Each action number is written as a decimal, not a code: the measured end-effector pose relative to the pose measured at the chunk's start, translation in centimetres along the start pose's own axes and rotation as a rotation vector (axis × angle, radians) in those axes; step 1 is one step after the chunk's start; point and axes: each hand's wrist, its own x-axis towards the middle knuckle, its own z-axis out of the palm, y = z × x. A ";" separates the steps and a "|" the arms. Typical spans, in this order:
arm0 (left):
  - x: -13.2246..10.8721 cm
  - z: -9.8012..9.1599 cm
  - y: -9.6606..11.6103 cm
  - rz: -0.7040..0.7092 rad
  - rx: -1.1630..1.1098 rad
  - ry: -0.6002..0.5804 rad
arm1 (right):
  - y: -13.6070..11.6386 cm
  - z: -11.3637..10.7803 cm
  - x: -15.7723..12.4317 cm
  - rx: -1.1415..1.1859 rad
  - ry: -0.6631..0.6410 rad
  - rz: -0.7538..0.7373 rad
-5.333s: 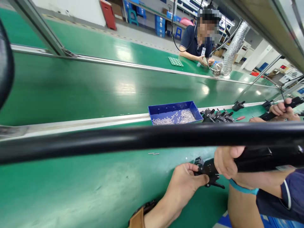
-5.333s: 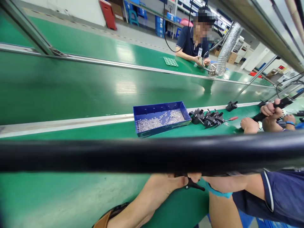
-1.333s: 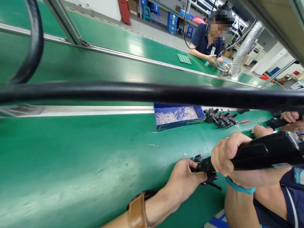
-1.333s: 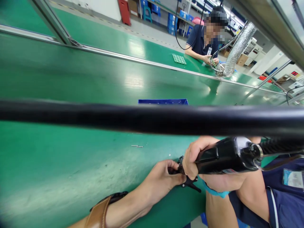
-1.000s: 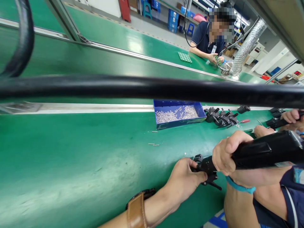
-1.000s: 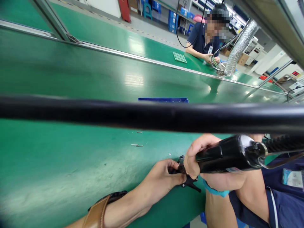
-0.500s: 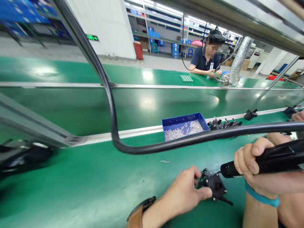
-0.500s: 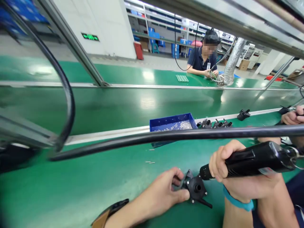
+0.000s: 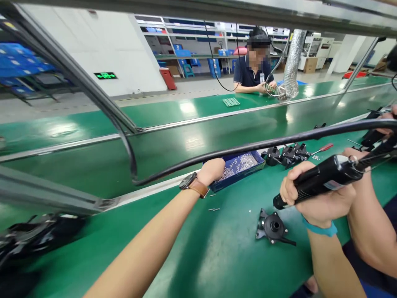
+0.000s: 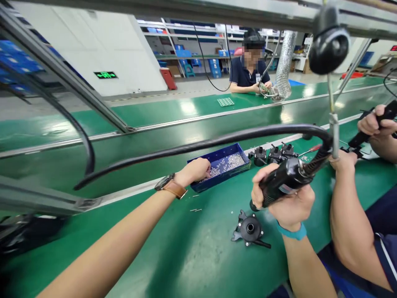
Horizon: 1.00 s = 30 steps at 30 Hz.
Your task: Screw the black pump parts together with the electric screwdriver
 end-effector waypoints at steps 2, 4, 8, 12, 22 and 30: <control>0.2 0.3 -0.3 0.017 0.056 -0.015 | 0.2 0.1 0.1 0.010 0.010 -0.009; 0.3 0.5 -0.4 0.037 0.103 -0.023 | 0.3 0.3 0.1 0.019 0.020 -0.009; 0.4 0.8 -0.6 0.084 0.172 -0.022 | 0.6 0.5 0.3 0.010 0.032 -0.028; 0.8 0.9 -0.8 0.158 0.217 -0.017 | 0.7 0.5 0.5 -0.009 0.061 -0.049; 0.9 0.7 -1.9 0.331 0.080 0.266 | 0.8 -0.3 0.4 -0.110 0.067 -0.141; -7.0 1.2 1.1 0.422 -0.145 0.579 | -2.7 0.9 -0.9 -0.256 0.045 -0.044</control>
